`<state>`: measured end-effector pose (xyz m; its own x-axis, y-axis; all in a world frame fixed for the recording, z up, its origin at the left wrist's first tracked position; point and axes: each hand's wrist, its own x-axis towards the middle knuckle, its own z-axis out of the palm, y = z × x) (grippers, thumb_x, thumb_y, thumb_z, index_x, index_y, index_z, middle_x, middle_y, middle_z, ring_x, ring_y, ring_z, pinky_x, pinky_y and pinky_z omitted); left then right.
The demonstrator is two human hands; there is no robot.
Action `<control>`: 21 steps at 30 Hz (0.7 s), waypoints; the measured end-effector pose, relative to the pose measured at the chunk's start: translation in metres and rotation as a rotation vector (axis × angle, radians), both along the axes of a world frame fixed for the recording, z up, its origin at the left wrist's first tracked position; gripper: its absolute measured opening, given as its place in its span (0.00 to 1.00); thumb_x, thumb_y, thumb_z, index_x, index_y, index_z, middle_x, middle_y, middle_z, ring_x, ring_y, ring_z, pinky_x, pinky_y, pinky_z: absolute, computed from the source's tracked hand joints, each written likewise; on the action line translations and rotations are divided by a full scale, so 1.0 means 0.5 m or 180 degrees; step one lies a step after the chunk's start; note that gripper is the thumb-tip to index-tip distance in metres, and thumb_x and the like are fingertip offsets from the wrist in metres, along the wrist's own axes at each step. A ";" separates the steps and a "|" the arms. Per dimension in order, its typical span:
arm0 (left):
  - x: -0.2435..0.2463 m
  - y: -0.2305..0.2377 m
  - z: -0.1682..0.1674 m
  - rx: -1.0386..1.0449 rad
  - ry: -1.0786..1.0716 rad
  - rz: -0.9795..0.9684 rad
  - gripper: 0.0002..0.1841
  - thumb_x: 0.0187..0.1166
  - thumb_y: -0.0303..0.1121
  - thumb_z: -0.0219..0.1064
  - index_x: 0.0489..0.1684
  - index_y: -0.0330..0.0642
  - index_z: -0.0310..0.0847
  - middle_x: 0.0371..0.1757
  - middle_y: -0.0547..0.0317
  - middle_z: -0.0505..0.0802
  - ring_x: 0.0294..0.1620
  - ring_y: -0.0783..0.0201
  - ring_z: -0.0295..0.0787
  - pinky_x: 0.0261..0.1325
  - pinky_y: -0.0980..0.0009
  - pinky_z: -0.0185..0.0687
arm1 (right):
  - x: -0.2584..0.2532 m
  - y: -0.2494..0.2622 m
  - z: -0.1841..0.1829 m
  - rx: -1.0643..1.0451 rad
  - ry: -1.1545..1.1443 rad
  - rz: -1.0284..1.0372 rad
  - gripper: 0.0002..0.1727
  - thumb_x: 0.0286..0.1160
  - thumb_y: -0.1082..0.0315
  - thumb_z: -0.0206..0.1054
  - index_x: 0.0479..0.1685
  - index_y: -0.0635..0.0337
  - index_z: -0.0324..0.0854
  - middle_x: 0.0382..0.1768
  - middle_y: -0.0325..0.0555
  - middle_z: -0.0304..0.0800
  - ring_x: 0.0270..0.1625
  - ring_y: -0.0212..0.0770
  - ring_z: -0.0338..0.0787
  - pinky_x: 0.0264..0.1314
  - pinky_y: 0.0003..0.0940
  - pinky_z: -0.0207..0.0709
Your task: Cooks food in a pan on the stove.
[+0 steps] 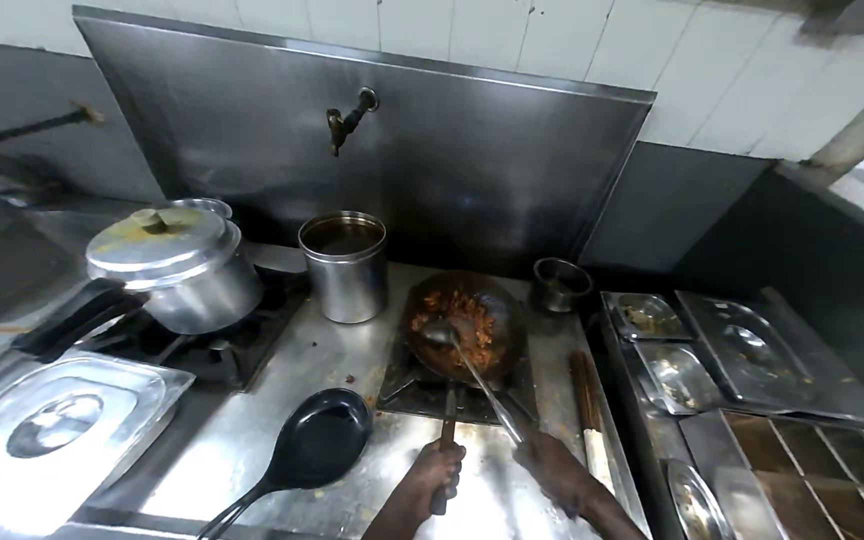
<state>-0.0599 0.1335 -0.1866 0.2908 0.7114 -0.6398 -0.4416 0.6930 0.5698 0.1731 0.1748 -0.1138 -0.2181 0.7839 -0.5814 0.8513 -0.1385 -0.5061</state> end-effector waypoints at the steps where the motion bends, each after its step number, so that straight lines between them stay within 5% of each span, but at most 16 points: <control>1: -0.004 0.000 -0.001 -0.0002 -0.0032 -0.0004 0.03 0.90 0.30 0.58 0.49 0.42 0.69 0.18 0.66 0.71 0.09 0.74 0.65 0.11 0.80 0.67 | 0.035 -0.025 0.014 -0.0031 -0.0152 0.0084 0.38 0.88 0.52 0.58 0.97 0.34 0.48 0.52 0.59 0.88 0.36 0.54 0.89 0.43 0.56 0.84; 4: -0.015 0.001 -0.001 0.0024 -0.0083 -0.0049 0.03 0.90 0.30 0.58 0.49 0.42 0.69 0.18 0.66 0.71 0.09 0.74 0.65 0.11 0.80 0.68 | 0.094 -0.054 0.076 -0.0008 -0.1197 0.0298 0.38 0.89 0.52 0.57 0.97 0.30 0.45 0.59 0.62 0.90 0.58 0.64 0.91 0.63 0.65 0.80; 7: -0.015 0.000 0.000 0.0021 -0.0035 -0.0084 0.03 0.90 0.30 0.57 0.49 0.42 0.68 0.18 0.66 0.71 0.09 0.74 0.65 0.11 0.80 0.68 | 0.041 -0.015 0.095 0.0216 -0.1732 0.0215 0.38 0.89 0.54 0.54 0.97 0.33 0.45 0.62 0.65 0.89 0.63 0.67 0.89 0.65 0.66 0.79; 12: -0.013 0.001 0.006 0.0016 0.0114 -0.0107 0.03 0.91 0.31 0.56 0.51 0.43 0.68 0.18 0.67 0.70 0.09 0.74 0.64 0.11 0.80 0.66 | -0.077 0.062 0.007 0.0372 -0.0715 -0.0083 0.37 0.89 0.54 0.56 0.97 0.41 0.48 0.66 0.61 0.87 0.64 0.60 0.89 0.69 0.60 0.79; 17: -0.015 0.005 0.003 0.0046 0.0142 -0.0131 0.03 0.91 0.31 0.56 0.50 0.43 0.69 0.18 0.67 0.70 0.09 0.74 0.64 0.11 0.80 0.66 | 0.079 -0.040 0.020 -0.0101 -0.0059 0.0009 0.38 0.88 0.51 0.59 0.96 0.33 0.50 0.51 0.59 0.87 0.33 0.52 0.88 0.40 0.54 0.83; 21: -0.012 0.006 0.017 -0.0045 -0.0101 -0.0014 0.02 0.91 0.31 0.55 0.50 0.43 0.68 0.18 0.67 0.71 0.09 0.75 0.65 0.11 0.81 0.67 | 0.159 -0.133 -0.044 0.0372 0.0268 -0.0462 0.38 0.87 0.55 0.62 0.95 0.45 0.55 0.50 0.58 0.91 0.37 0.52 0.90 0.47 0.54 0.84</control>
